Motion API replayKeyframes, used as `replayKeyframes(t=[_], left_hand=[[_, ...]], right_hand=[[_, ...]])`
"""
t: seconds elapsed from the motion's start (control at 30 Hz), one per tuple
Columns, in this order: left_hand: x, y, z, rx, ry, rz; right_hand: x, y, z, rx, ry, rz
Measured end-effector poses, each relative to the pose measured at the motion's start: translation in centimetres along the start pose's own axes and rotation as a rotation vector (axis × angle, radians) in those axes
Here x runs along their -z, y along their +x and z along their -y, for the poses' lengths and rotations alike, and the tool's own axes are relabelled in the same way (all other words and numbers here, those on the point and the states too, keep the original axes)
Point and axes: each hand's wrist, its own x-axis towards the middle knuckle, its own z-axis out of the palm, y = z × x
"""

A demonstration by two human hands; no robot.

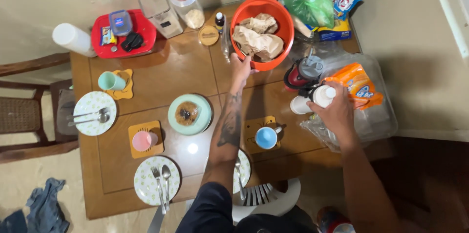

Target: The person is seen setting the dining table with cutlery, plates, and mugs, then bringing a pot of rice and serving it.

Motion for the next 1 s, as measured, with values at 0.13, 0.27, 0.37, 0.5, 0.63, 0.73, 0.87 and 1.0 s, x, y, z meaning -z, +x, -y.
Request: replayKeyframes(t=[0.13, 0.27, 0.37, 0.5, 0.63, 0.73, 0.87, 1.0], left_hand=[[-2.1, 3.0, 1.5, 0.031, -0.044, -0.028], [-3.1, 6.0, 2.8, 0.073, -0.043, -0.081], [-3.0, 7.6, 3.6, 0.102, -0.027, -0.119], [-1.7, 4.0, -1.4, 0.158, 0.300, -0.123], [1.9, 0.4, -6.3, 0.257, 0.554, 0.184], [3.7, -2.1, -11.0, -0.082, 1.043, -0.229], [4.8, 2.1, -11.5, -0.732, 1.005, -0.366], [6.3, 6.4, -11.0, -0.609, 1.219, -0.214]], right_hand=[[0.2, 0.2, 0.5, -0.012, 0.002, -0.012], [0.2, 0.0, 0.9, -0.050, 0.029, -0.011], [0.3, 0.0, 1.5, -0.070, 0.064, -0.015], [0.3, 0.1, 1.6, -0.109, 0.099, -0.001], [0.4, 0.2, 1.6, -0.099, 0.090, -0.010], [0.3, 0.1, 1.4, -0.061, 0.074, -0.020], [0.2, 0.0, 1.1, -0.035, 0.101, -0.034], [2.5, 0.8, 4.5, 0.059, -0.064, -0.048]])
